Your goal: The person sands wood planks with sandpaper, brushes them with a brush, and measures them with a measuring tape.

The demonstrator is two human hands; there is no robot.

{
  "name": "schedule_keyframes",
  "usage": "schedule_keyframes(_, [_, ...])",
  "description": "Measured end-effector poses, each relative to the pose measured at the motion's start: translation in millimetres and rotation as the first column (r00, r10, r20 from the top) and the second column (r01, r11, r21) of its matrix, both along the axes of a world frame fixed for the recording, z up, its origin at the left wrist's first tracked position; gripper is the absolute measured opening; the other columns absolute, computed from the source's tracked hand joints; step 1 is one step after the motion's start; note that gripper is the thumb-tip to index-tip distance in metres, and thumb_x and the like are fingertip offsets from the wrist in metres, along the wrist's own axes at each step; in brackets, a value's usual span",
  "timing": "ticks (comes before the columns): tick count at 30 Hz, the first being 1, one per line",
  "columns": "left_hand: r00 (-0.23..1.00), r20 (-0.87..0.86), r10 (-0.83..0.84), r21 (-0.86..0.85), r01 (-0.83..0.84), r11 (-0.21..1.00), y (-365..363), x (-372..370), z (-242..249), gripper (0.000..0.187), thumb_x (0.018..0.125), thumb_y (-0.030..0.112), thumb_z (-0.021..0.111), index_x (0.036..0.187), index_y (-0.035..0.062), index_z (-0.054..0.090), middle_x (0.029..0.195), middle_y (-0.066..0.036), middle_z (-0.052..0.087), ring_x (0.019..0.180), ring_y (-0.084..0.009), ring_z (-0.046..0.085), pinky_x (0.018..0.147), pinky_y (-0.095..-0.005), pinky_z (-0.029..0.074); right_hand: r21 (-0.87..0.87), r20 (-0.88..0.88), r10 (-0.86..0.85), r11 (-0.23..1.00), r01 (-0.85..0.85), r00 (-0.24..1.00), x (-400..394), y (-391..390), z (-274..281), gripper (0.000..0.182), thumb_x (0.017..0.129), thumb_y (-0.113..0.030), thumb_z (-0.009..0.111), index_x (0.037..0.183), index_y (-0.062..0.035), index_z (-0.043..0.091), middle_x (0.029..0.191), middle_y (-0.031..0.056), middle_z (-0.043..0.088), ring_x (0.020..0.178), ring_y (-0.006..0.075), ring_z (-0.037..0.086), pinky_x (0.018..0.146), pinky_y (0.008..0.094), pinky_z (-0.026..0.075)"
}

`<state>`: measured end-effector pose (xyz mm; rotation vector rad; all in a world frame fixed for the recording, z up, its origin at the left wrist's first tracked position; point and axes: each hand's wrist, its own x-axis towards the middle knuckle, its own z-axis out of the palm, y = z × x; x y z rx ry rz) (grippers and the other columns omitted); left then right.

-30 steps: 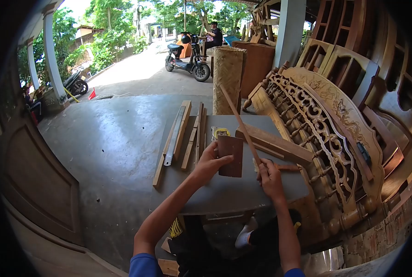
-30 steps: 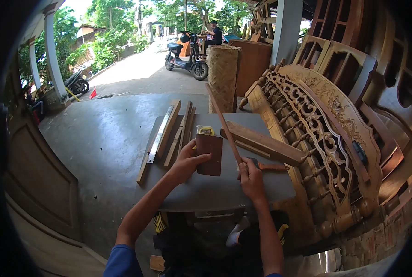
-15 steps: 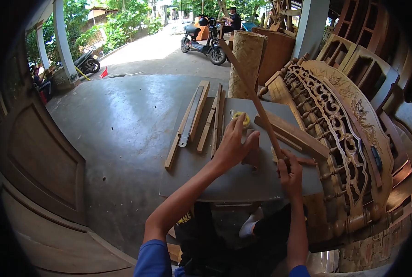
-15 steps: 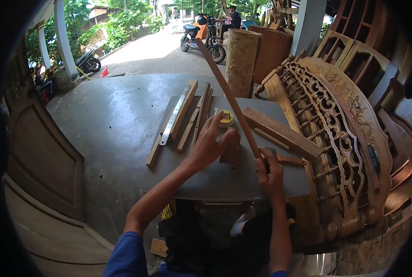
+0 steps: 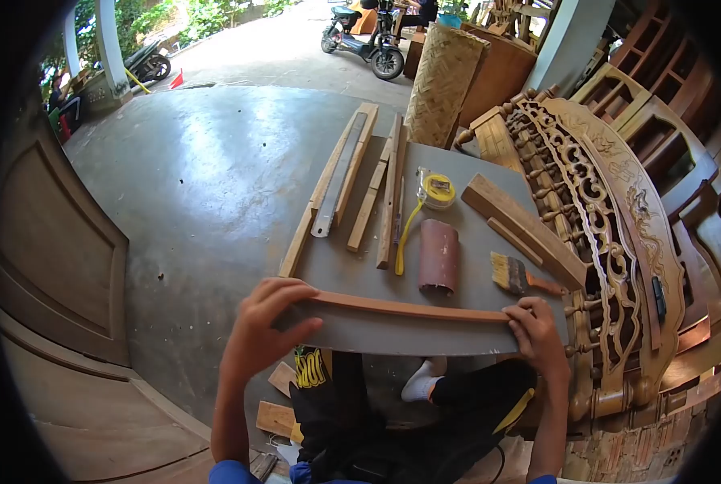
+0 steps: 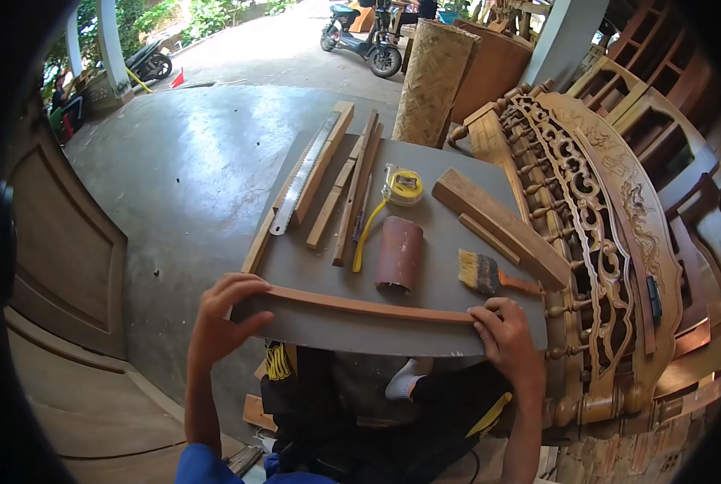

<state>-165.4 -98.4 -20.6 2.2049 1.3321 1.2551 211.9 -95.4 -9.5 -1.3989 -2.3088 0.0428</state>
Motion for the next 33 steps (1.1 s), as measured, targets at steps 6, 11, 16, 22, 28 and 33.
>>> schedule_keyframes(6, [0.951, -0.264, 0.164, 0.043, -0.158, 0.986, 0.6, 12.5, -2.2, 0.024, 0.067, 0.008, 0.069, 0.091, 0.0067, 0.063, 0.088, -0.007, 0.056, 0.082, -0.0220, 0.053, 0.074, -0.0337, 0.046, -0.016, -0.185, 0.017, 1.000, -0.020, 0.983, -27.9, 53.7, 35.0, 0.025, 0.072, -0.007, 0.063, 0.096, -0.0049, 0.058, 0.099, 0.0133, 0.052, 0.096, 0.0297, 0.051, 0.082, 0.0386, 0.042])
schedule_keyframes(11, [0.912, -0.399, 0.098, -0.037, -0.123, 0.992, 0.9, 13.0, 5.2, 0.018, 0.072, 0.012, 0.066, 0.090, 0.0109, 0.062, 0.079, -0.004, 0.049, 0.076, -0.0199, 0.051, 0.070, -0.0325, 0.046, -0.055, -0.033, 0.037, 0.998, -0.039, 0.999, -74.1, 180.7, 23.2, 0.051, 0.073, -0.027, 0.065, 0.117, -0.0087, 0.049, 0.111, 0.0181, 0.052, 0.108, 0.0320, 0.047, 0.090, 0.0442, 0.036])
schedule_keyframes(16, [0.931, -0.351, 0.098, -0.050, -0.123, 0.991, -4.8, 10.0, 3.0, 0.015, 0.075, 0.013, 0.065, 0.089, 0.0115, 0.061, 0.080, -0.003, 0.049, 0.076, -0.0177, 0.051, 0.067, -0.0317, 0.047, -0.257, 0.175, -0.036, 0.963, 0.081, 0.984, -94.8, 207.0, 22.0, 0.064, 0.064, -0.043, 0.068, 0.118, -0.0135, 0.049, 0.113, 0.0149, 0.055, 0.110, 0.0289, 0.049, 0.098, 0.0456, 0.027])
schedule_keyframes(22, [0.939, -0.320, 0.125, -0.115, -0.170, 0.979, -7.8, 16.4, 9.0, 0.024, 0.072, 0.014, 0.067, 0.096, 0.0119, 0.061, 0.086, -0.005, 0.051, 0.082, -0.0203, 0.053, 0.070, -0.0326, 0.048, -0.179, -0.293, 0.132, 0.965, -0.191, 0.947, -80.3, 221.6, 16.4, 0.059, 0.057, -0.031, 0.076, 0.108, -0.0091, 0.054, 0.095, 0.0107, 0.063, 0.095, 0.0220, 0.059, 0.090, 0.0342, 0.040])
schedule_keyframes(28, [0.971, -0.144, 0.191, -0.088, -0.204, 0.975, -13.5, 23.4, 15.3, 0.029, 0.068, 0.008, 0.069, 0.097, 0.0091, 0.062, 0.088, -0.007, 0.055, 0.080, -0.0203, 0.056, 0.066, -0.0315, 0.047, -0.047, -0.922, 0.136, 0.890, -0.454, 0.362, -80.4, 185.1, 59.5, 0.056, 0.071, -0.013, 0.069, 0.120, -0.0091, 0.043, 0.112, 0.0106, 0.050, 0.106, 0.0238, 0.050, 0.084, 0.0344, 0.046])
schedule_keyframes(33, [0.988, 0.133, 0.083, -0.100, -0.070, 0.993, -15.0, 39.3, 31.9, 0.024, 0.068, 0.002, 0.068, 0.091, 0.0064, 0.064, 0.081, -0.007, 0.058, 0.069, -0.0156, 0.057, 0.058, -0.0264, 0.046, 0.300, -0.882, -0.057, 0.699, -0.649, -0.469, -56.5, 140.2, 102.6, 0.056, 0.079, -0.017, 0.060, 0.126, -0.0030, 0.034, 0.120, 0.0179, 0.037, 0.110, 0.0267, 0.042, 0.083, 0.0325, 0.045])
